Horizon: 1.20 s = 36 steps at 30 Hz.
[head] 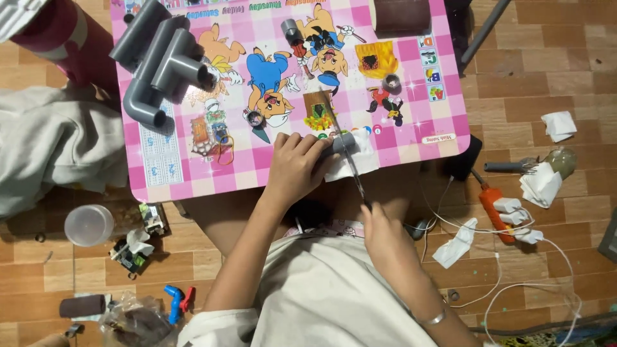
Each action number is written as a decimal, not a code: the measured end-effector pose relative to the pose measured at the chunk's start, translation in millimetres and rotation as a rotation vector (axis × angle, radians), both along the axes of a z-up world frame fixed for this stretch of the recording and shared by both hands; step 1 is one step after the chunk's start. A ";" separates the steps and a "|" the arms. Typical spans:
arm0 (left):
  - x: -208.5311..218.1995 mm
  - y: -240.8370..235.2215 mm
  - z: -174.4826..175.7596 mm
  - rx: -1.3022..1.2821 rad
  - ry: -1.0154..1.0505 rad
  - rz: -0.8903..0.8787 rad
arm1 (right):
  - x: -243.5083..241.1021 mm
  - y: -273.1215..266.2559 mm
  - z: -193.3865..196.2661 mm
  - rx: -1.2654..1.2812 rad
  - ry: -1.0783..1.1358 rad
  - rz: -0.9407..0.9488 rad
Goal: The person files a small grey plastic part using a metal file while holding it on a white tissue. They repeatedly rub the file against the plastic part to smooth its surface.
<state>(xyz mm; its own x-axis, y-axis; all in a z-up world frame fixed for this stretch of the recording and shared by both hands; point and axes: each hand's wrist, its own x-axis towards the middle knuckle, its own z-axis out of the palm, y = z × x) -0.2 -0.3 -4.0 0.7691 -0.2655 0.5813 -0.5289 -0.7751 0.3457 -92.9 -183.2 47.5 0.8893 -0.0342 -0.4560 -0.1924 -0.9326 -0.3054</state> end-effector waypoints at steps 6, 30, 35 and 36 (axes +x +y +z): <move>-1.4 -1.8 -1.9 -0.021 -0.039 -0.022 | 35.5 6.3 -11.2 -0.026 -0.082 0.088; -12.2 26.3 1.3 -0.990 0.359 0.044 | 43.6 -4.0 -41.7 0.587 -0.568 -0.065; -13.6 23.0 -6.3 -0.927 0.218 0.130 | 29.2 -14.6 -74.0 0.665 -0.793 0.007; -13.9 22.7 -4.2 -0.927 0.216 0.130 | 27.3 -15.0 -72.9 0.666 -0.795 0.008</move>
